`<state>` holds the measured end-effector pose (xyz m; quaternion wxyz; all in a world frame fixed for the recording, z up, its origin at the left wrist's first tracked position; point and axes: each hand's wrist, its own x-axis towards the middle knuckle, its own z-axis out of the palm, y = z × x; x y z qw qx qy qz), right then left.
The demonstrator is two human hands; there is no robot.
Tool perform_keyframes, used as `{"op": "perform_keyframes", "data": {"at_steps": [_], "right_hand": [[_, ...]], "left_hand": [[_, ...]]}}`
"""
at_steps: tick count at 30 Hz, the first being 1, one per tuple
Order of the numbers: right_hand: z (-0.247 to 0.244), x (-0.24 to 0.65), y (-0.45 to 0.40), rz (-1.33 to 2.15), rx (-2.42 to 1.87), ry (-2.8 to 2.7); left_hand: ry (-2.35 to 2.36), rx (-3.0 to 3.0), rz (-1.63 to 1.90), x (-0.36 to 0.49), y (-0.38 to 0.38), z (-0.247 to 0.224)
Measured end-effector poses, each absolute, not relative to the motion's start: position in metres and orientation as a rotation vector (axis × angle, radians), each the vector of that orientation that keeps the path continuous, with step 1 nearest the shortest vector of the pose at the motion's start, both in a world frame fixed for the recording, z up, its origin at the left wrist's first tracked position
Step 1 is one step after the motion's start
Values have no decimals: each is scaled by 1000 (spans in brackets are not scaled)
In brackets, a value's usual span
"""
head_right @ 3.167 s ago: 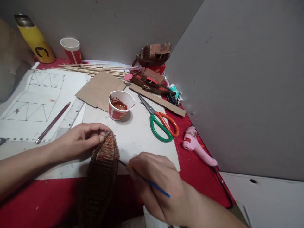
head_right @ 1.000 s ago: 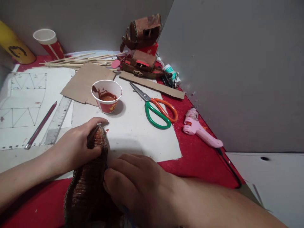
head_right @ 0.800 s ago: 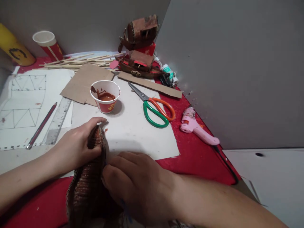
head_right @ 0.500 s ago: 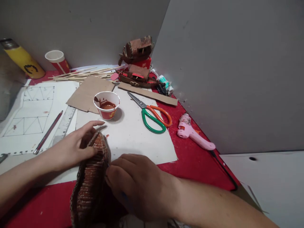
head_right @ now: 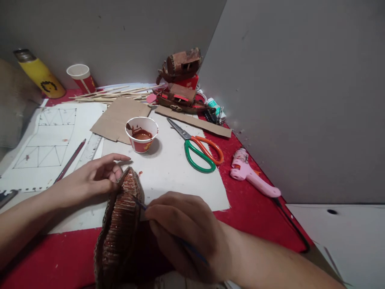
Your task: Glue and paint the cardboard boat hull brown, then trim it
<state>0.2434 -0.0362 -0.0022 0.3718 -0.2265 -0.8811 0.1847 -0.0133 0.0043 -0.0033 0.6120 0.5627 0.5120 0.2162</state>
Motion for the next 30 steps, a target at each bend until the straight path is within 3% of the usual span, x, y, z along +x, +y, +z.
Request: {"op": "perform_keyframes", "data": {"at_steps": [4, 22, 30], "right_hand": [[-12, 236, -32, 627, -558, -2257], [-17, 226, -28, 731, -517, -2309], [-5, 244, -34, 526, -610, -2258]], "left_hand": [[1165, 1319, 498, -15, 5, -7], [1120, 1341, 436, -19, 6, -8], [1122, 1358, 422, -20, 8, -7]]}}
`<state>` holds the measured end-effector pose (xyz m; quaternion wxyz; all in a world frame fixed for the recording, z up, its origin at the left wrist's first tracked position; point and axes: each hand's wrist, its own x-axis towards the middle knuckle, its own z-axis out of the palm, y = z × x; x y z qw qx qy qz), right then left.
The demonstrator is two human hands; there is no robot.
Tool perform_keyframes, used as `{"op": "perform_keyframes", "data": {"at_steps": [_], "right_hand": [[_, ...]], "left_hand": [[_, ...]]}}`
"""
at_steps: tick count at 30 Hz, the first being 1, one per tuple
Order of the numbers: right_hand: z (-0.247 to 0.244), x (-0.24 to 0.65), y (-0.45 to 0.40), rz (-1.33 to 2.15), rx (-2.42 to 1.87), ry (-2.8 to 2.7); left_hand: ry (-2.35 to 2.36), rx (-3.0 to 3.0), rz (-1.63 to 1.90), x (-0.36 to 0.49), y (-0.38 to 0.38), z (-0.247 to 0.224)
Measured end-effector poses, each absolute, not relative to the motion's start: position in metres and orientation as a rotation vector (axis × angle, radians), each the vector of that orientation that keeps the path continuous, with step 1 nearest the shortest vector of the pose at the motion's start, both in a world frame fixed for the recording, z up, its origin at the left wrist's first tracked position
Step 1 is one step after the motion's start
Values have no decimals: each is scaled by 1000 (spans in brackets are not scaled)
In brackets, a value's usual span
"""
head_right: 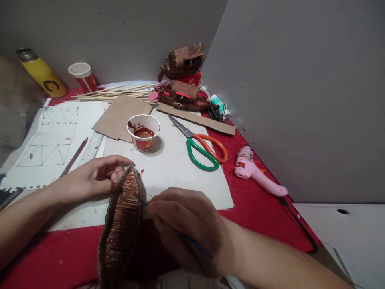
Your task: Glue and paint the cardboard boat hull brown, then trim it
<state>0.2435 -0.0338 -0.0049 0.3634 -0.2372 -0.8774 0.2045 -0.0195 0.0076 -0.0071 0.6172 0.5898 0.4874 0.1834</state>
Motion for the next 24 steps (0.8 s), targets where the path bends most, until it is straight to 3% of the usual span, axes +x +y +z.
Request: {"op": "perform_keyframes", "data": {"at_steps": [10, 24], "right_hand": [[-13, 231, -28, 788, -500, -2304], [0, 252, -33, 572, -681, -2283]], "left_hand": [[1105, 1356, 425, -21, 9, -6], [1182, 1525, 352, -18, 1, 2]]}}
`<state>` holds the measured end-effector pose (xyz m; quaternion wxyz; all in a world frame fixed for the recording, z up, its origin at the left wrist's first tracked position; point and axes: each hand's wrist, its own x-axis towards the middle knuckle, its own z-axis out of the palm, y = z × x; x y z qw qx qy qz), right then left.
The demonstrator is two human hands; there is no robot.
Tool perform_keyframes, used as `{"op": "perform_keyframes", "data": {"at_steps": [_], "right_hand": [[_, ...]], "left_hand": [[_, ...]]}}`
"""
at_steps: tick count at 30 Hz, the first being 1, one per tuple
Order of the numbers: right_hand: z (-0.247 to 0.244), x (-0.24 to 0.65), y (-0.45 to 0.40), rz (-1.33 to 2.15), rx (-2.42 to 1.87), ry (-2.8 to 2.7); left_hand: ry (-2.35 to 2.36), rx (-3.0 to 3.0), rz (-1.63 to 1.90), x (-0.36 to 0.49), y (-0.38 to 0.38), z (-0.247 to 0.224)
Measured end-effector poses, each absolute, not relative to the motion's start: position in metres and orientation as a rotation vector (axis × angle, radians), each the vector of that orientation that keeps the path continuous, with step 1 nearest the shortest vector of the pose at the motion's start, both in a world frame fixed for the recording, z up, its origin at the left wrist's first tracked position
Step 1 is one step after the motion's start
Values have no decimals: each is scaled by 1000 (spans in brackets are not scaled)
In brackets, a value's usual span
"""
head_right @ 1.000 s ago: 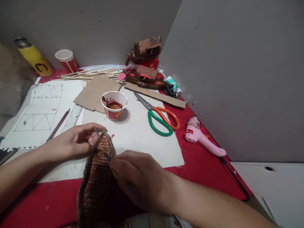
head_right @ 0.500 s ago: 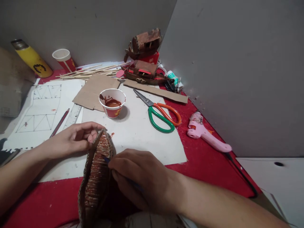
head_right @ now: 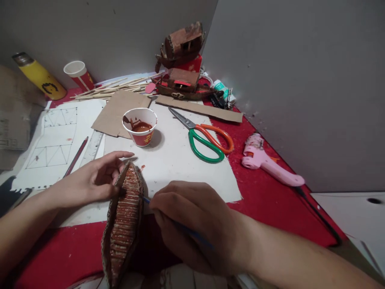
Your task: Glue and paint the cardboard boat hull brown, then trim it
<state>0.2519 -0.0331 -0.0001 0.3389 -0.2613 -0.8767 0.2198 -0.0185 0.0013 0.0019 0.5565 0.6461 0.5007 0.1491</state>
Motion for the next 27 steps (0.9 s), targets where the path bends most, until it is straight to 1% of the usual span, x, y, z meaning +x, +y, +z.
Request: {"op": "perform_keyframes", "data": {"at_steps": [4, 8, 13, 27], "right_hand": [[-1, 251, -32, 584, -611, -2274], [0, 250, -30, 575, -653, -2277], [2, 246, -29, 607, -588, -2299], [-3, 248, -40, 552, -649, -2297]], "left_hand": [[1296, 1637, 253, -12, -6, 10], [1353, 1686, 254, -6, -11, 10], [1410, 1759, 209, -2, -13, 7], [1525, 1935, 239, 10, -21, -2]]}}
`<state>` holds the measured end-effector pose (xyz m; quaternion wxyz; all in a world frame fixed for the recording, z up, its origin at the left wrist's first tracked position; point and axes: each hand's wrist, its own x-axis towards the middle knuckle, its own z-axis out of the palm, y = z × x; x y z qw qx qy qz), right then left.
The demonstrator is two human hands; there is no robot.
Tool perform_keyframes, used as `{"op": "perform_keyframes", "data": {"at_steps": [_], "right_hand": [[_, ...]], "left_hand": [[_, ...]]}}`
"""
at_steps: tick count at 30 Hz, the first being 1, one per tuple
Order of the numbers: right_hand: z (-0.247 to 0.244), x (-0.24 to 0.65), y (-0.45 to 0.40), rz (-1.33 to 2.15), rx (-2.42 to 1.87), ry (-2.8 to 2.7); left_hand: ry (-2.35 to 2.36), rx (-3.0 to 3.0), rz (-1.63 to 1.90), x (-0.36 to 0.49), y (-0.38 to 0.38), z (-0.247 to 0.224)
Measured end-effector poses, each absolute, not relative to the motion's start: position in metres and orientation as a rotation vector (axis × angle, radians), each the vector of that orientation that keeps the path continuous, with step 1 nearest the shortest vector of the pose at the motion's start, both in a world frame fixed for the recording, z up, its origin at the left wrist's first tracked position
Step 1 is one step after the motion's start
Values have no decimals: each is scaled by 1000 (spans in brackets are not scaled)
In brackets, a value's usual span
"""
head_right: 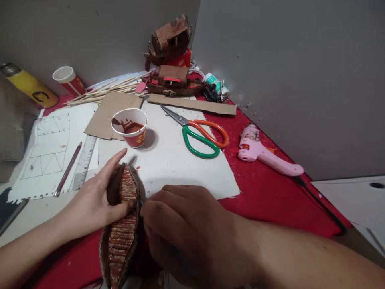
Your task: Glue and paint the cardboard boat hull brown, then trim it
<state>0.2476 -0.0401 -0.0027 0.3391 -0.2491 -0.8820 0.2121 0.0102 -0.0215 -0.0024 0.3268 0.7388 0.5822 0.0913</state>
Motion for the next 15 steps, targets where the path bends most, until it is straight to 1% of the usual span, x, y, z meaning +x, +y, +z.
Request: {"op": "perform_keyframes", "data": {"at_steps": [6, 15], "right_hand": [[2, 246, -38, 575, -619, -2300], [4, 245, -36, 556, -586, -2329]], "left_hand": [[1564, 2020, 238, 13, -25, -10], [1544, 2025, 139, 15, -21, -6]]}}
